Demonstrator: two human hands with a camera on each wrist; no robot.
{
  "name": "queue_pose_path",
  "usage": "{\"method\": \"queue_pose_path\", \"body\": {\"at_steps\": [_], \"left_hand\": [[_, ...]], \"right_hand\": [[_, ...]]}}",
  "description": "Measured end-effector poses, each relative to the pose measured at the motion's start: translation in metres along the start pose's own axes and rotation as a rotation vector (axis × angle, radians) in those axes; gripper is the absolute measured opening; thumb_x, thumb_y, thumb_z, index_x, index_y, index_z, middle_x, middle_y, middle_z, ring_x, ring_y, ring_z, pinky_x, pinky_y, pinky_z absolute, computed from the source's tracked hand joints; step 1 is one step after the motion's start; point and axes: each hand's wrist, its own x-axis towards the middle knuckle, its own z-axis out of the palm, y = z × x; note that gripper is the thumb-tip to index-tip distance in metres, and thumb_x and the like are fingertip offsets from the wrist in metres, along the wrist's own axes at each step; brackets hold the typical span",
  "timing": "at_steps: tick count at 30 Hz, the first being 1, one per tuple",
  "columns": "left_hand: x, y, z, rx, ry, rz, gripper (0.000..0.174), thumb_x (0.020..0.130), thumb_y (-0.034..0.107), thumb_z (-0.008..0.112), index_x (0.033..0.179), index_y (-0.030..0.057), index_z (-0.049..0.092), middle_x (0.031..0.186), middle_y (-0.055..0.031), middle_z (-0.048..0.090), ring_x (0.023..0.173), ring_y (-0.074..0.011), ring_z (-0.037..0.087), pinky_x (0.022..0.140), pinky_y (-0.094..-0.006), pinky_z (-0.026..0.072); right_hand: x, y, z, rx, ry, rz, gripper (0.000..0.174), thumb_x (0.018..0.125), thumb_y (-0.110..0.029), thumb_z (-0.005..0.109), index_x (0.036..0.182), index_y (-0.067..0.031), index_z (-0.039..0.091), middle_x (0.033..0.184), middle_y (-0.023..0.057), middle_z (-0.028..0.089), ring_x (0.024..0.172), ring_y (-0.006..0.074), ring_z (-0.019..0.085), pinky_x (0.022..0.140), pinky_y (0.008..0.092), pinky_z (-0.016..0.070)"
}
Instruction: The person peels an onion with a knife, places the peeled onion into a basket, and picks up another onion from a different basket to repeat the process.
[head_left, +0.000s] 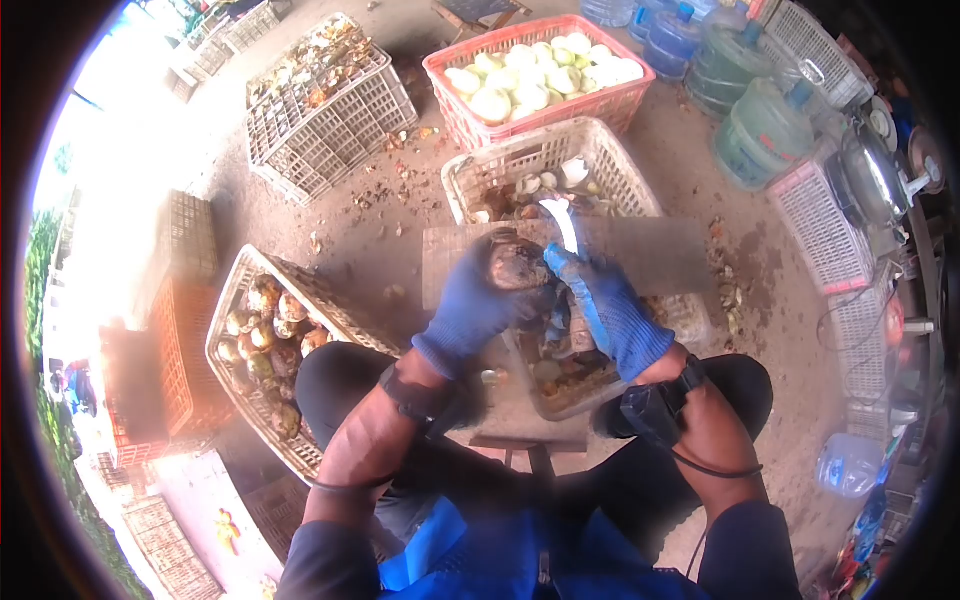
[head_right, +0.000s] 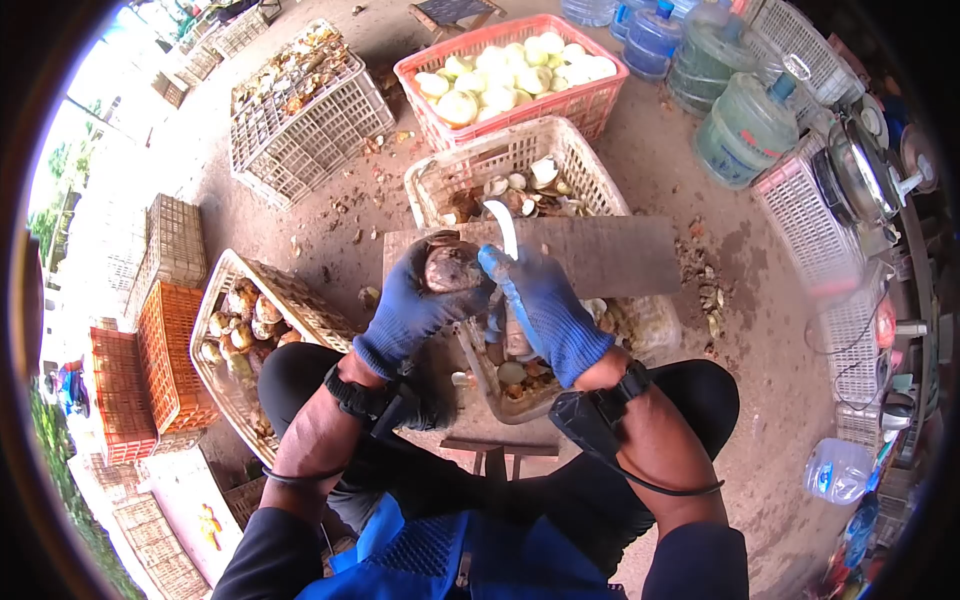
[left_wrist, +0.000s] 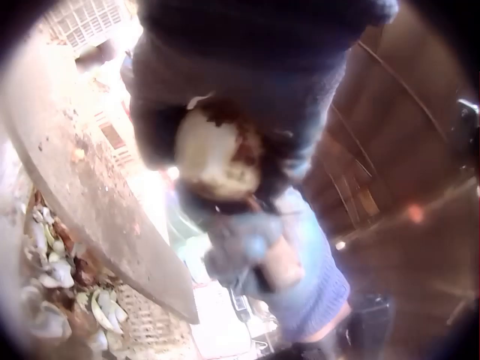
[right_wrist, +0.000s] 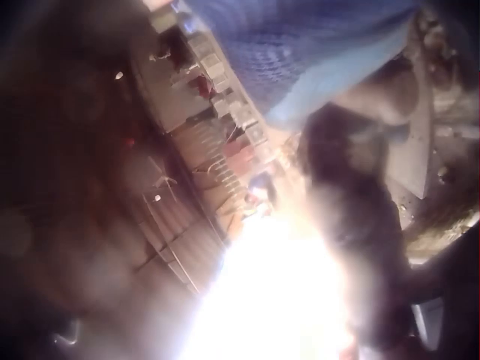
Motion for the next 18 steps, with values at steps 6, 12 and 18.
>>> {"method": "queue_pose_path", "body": {"at_steps": [6, 12, 18], "left_hand": [[0.019, 0.000, -0.012, 0.711, -0.100, -0.243, 0.063, 0.065, 0.030, 0.088, 0.113, 0.0009, 0.061, 0.096, -0.0137, 0.071, 0.090, -0.0217, 0.070, 0.080, -0.0325, 0.0552], [0.028, -0.027, -0.014, 0.786, -0.084, -0.217, 0.044, 0.067, 0.037, 0.083, 0.095, 0.0066, 0.067, 0.087, -0.0105, 0.072, 0.080, -0.0295, 0.069, 0.075, -0.0385, 0.0544], [0.022, -0.006, -0.010, 0.863, -0.159, -0.134, 0.058, 0.062, 0.043, 0.087, 0.101, 0.0047, 0.066, 0.094, -0.0123, 0.070, 0.083, -0.0284, 0.068, 0.076, -0.0363, 0.0530]], "right_hand": [[0.015, 0.021, -0.035, -0.307, 0.053, 0.060, 0.025, 0.093, -0.019, 0.061, 0.113, -0.0038, 0.061, 0.075, 0.0030, 0.059, 0.050, 0.0110, 0.056, 0.043, 0.0262, 0.0450], [0.018, 0.055, -0.045, -0.821, 0.117, -0.264, 0.024, 0.088, -0.021, 0.064, 0.102, -0.0023, 0.065, 0.076, 0.0192, 0.067, 0.067, 0.0344, 0.066, 0.062, 0.0428, 0.0524], [0.018, 0.075, -0.031, -1.063, 0.180, -0.532, 0.024, 0.087, -0.021, 0.062, 0.104, -0.0039, 0.062, 0.083, 0.0224, 0.066, 0.074, 0.0426, 0.064, 0.066, 0.0475, 0.0515]]}}
